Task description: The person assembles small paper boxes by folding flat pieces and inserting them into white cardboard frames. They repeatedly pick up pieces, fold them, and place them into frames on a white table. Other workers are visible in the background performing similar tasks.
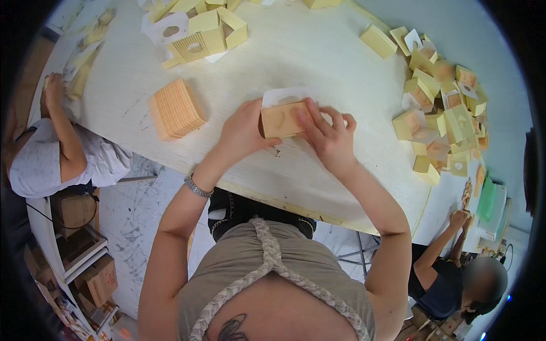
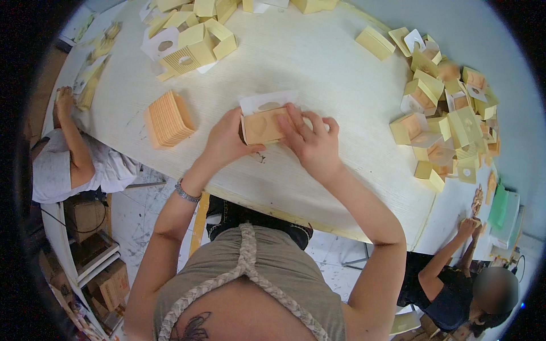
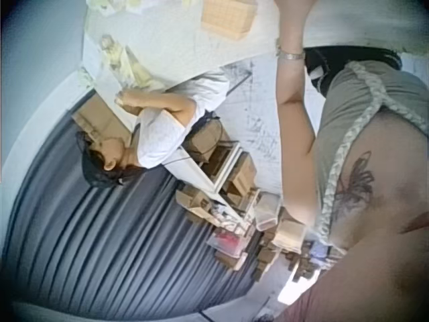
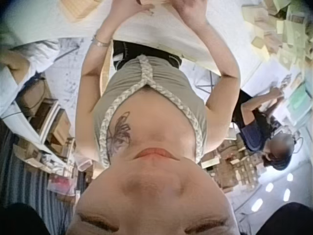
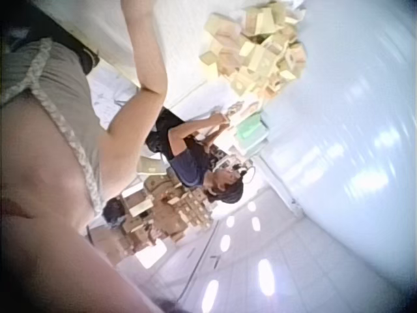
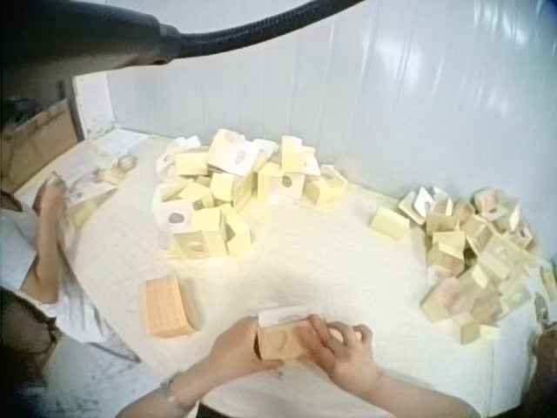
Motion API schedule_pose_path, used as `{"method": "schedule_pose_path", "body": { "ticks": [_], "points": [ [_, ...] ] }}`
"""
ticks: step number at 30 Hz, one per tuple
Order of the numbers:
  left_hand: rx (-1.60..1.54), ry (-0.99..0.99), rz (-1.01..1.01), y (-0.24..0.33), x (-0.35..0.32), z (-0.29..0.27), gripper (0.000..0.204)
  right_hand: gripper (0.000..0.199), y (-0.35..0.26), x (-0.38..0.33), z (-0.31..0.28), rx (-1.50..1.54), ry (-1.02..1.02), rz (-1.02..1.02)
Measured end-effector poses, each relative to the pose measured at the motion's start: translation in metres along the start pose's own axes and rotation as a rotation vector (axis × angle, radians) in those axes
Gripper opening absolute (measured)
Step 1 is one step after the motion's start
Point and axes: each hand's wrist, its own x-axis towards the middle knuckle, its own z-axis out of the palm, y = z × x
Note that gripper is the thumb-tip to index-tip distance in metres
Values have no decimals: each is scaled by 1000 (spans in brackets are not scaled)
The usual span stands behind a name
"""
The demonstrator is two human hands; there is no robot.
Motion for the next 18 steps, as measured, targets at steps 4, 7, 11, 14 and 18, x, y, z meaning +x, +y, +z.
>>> {"method": "schedule_pose_path", "body": {
  "ticks": [4,7,11,14,18],
  "points": [
    [31,47,67,-4,-1,6,81,50,-16,-16,4,-184,53,26],
    [7,21,22,-3,-3,8,76,42,-27,-13,-2,-153,-43,43],
    [49,26,28,-3,-2,8,75,33,-5,6,-26,113,-112,12],
    [51,29,13,-3,-5,6,75,28,-8,20,-24,12,-42,82],
    [64,78,51,-4,-6,12,71,27,-23,24,-6,97,33,314]
  ]
}}
